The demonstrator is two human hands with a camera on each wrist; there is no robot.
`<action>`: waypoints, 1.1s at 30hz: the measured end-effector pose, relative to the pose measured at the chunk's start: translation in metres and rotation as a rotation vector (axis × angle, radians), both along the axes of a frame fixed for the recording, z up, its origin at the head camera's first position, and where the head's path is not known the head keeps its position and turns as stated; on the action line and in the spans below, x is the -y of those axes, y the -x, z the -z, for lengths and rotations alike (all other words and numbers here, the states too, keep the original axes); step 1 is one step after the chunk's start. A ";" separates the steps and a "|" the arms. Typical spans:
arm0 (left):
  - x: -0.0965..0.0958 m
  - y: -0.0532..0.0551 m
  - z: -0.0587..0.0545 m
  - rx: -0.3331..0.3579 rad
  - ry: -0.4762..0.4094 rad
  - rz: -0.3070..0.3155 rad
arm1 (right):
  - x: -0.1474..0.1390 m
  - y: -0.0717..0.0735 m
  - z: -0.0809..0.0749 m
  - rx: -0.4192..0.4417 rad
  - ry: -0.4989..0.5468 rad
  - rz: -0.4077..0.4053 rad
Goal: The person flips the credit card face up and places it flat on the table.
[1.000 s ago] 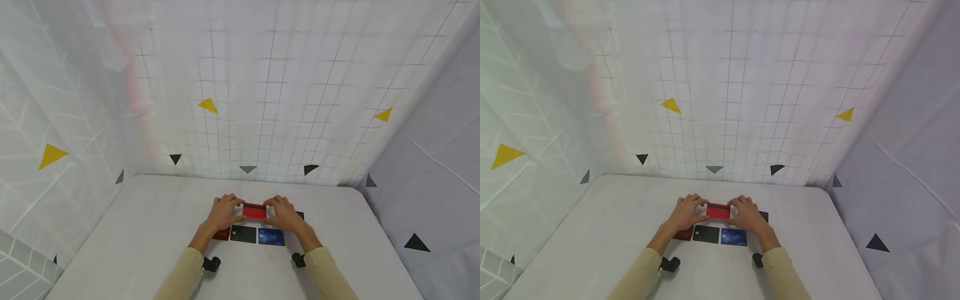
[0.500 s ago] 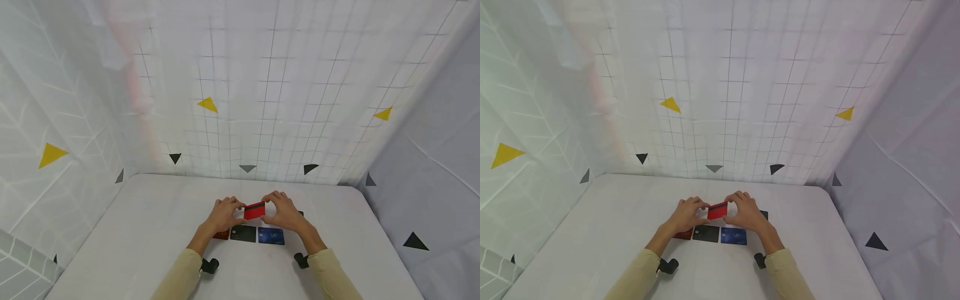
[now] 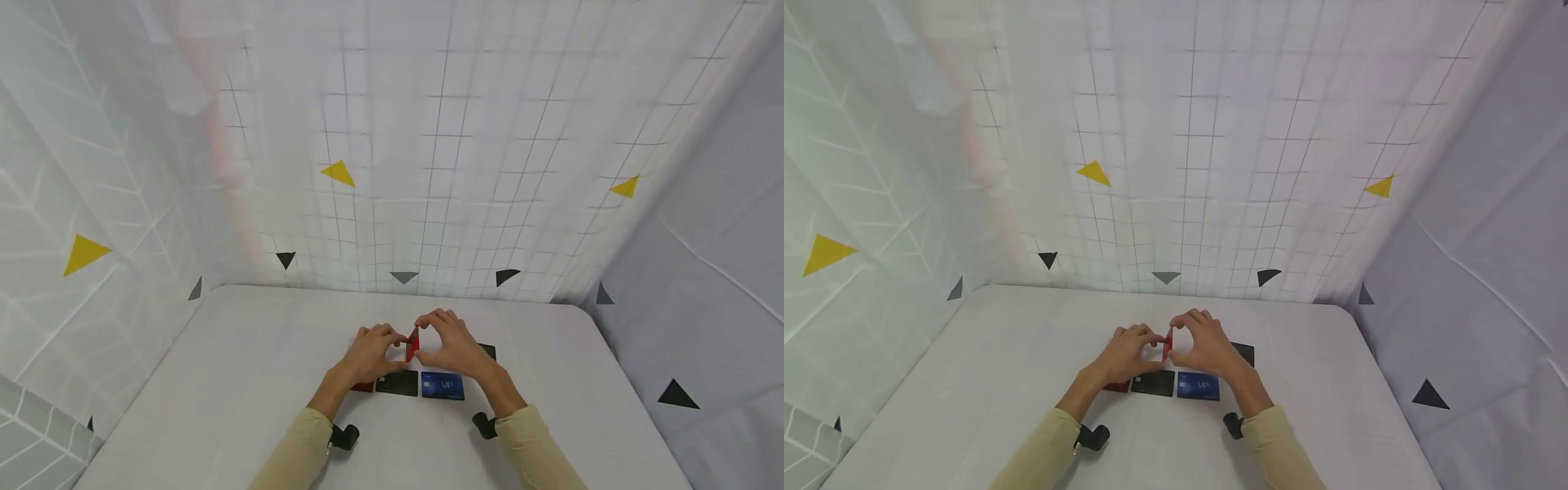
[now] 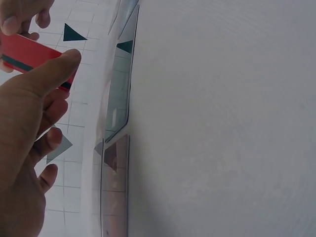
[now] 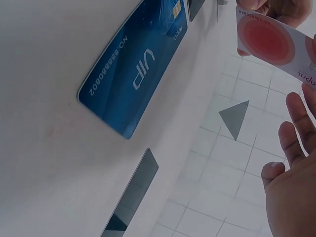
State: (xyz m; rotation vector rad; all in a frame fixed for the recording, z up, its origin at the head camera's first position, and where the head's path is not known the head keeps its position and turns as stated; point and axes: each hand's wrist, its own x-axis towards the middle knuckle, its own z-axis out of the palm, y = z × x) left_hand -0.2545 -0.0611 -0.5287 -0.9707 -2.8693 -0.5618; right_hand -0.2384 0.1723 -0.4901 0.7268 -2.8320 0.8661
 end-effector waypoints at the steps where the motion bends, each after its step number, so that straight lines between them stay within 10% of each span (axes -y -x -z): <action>1: 0.000 0.000 0.001 0.002 -0.001 0.004 | 0.001 0.000 0.000 0.005 0.004 -0.003; 33: -0.008 -0.012 0.005 0.019 -0.096 0.038 | -0.002 -0.011 0.016 0.135 0.114 -0.052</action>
